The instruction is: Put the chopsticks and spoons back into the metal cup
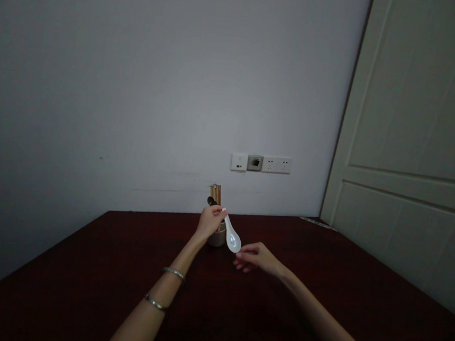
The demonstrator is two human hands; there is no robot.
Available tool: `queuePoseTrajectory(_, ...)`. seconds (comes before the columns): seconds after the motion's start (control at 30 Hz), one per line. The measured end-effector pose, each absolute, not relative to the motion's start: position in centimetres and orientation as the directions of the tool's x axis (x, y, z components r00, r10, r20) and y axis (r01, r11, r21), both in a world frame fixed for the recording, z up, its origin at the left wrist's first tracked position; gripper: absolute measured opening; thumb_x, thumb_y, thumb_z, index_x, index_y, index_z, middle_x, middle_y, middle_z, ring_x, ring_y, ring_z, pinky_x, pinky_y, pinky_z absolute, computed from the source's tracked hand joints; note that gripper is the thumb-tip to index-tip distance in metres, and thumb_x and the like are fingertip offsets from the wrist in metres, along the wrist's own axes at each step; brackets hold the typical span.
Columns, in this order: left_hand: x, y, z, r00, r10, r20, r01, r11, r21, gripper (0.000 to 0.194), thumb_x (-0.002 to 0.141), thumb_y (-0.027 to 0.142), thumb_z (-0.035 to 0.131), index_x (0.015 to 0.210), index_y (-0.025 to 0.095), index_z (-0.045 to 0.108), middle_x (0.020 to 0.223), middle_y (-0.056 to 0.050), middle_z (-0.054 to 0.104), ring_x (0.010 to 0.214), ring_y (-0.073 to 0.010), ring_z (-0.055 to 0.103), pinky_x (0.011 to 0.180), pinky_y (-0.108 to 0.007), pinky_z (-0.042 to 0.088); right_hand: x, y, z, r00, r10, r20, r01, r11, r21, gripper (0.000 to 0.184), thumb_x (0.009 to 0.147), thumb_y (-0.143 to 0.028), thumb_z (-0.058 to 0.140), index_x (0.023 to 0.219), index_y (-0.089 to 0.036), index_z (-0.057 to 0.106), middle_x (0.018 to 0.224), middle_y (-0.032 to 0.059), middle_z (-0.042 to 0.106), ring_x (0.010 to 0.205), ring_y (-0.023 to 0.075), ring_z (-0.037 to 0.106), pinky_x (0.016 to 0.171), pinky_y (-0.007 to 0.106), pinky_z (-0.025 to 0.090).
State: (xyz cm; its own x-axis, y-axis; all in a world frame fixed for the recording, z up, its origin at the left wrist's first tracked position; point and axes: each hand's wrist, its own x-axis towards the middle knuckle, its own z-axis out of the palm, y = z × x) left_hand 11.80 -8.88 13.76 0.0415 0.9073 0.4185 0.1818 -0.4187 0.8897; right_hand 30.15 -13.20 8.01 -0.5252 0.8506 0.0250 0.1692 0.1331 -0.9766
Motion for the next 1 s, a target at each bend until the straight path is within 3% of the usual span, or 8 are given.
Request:
queuePoseTrajectory(0.23, 11.5, -8.9, 13.8, 0.032, 0.909, 0.415, 0.163, -0.414, 0.896, 0.017, 0.075, 0.028, 0.055, 0.074, 0.011, 0.057, 0.039, 0.007, 0.046, 0.026, -0.0049, 0.038, 0.029, -0.015, 0.026, 30.1, -11.9, 8.1, -0.389, 0.920, 0.046, 0.176, 0.123, -0.977, 0.036, 0.065, -0.045, 0.063, 0.073, -0.010, 0.065, 0.076, 0.0095, 0.068, 0.064, 0.0125, 0.062, 0.052, 0.020, 0.048)
queuePoseTrajectory(0.37, 11.2, -9.0, 14.0, 0.095, 0.932, 0.349, 0.162, -0.361, 0.918, 0.017, 0.076, 0.027, 0.053, 0.076, 0.010, 0.056, 0.053, 0.000, 0.059, 0.032, -0.0069, 0.048, 0.035, -0.017, 0.038, 31.4, -10.2, 8.6, -0.183, 0.981, 0.063, 0.149, 0.091, -0.985, 0.026, 0.065, -0.036, 0.064, 0.074, -0.011, 0.066, 0.073, 0.0092, 0.068, 0.059, 0.0123, 0.061, 0.048, 0.020, 0.047)
queuePoseTrajectory(0.43, 11.0, -8.9, 13.9, 0.158, 0.943, 0.293, 0.200, -0.321, 0.926, 0.016, 0.076, 0.025, 0.052, 0.075, 0.010, 0.056, 0.066, -0.004, 0.064, 0.036, -0.0072, 0.052, 0.036, -0.018, 0.040, 32.1, -9.3, 9.1, -0.055, 0.993, 0.103, 0.140, 0.110, -0.984, 0.024, 0.066, -0.034, 0.063, 0.075, -0.012, 0.066, 0.069, 0.0083, 0.067, 0.058, 0.0137, 0.061, 0.047, 0.021, 0.047)
queuePoseTrajectory(0.53, 10.8, -8.8, 13.6, 0.277, 0.940, 0.201, 0.308, -0.285, 0.908, 0.017, 0.075, 0.025, 0.054, 0.071, 0.009, 0.056, 0.068, -0.006, 0.065, 0.038, -0.0071, 0.053, 0.035, -0.017, 0.038, 33.0, -8.2, 10.2, 0.062, 0.963, 0.264, 0.216, 0.245, -0.945, 0.026, 0.067, -0.035, 0.060, 0.075, -0.011, 0.067, 0.062, 0.0068, 0.066, 0.058, 0.0163, 0.061, 0.049, 0.023, 0.045)
queuePoseTrajectory(0.67, 10.8, -8.9, 12.5, 0.431, 0.900, 0.066, 0.391, -0.252, 0.885, 0.022, 0.072, 0.031, 0.059, 0.069, 0.009, 0.057, 0.065, -0.007, 0.065, 0.041, -0.0093, 0.056, 0.038, -0.018, 0.039, 33.0, -7.5, 12.2, 0.064, 0.875, 0.479, 0.379, 0.423, -0.823, 0.033, 0.067, -0.040, 0.058, 0.075, -0.010, 0.069, 0.066, 0.0068, 0.067, 0.062, 0.0180, 0.060, 0.052, 0.024, 0.043)
queuePoseTrajectory(1.0, 12.3, -8.4, 9.3, 0.611, 0.790, -0.060, 0.338, -0.191, 0.922, 0.033, 0.069, 0.042, 0.059, 0.069, 0.010, 0.054, 0.066, -0.008, 0.065, 0.045, -0.0127, 0.059, 0.039, -0.020, 0.042, 29.2, -8.6, 15.6, -0.184, 0.795, 0.578, 0.447, 0.592, -0.671, 0.030, 0.070, -0.039, 0.056, 0.074, -0.013, 0.069, 0.070, 0.0054, 0.069, 0.064, 0.0161, 0.059, 0.058, 0.023, 0.042)
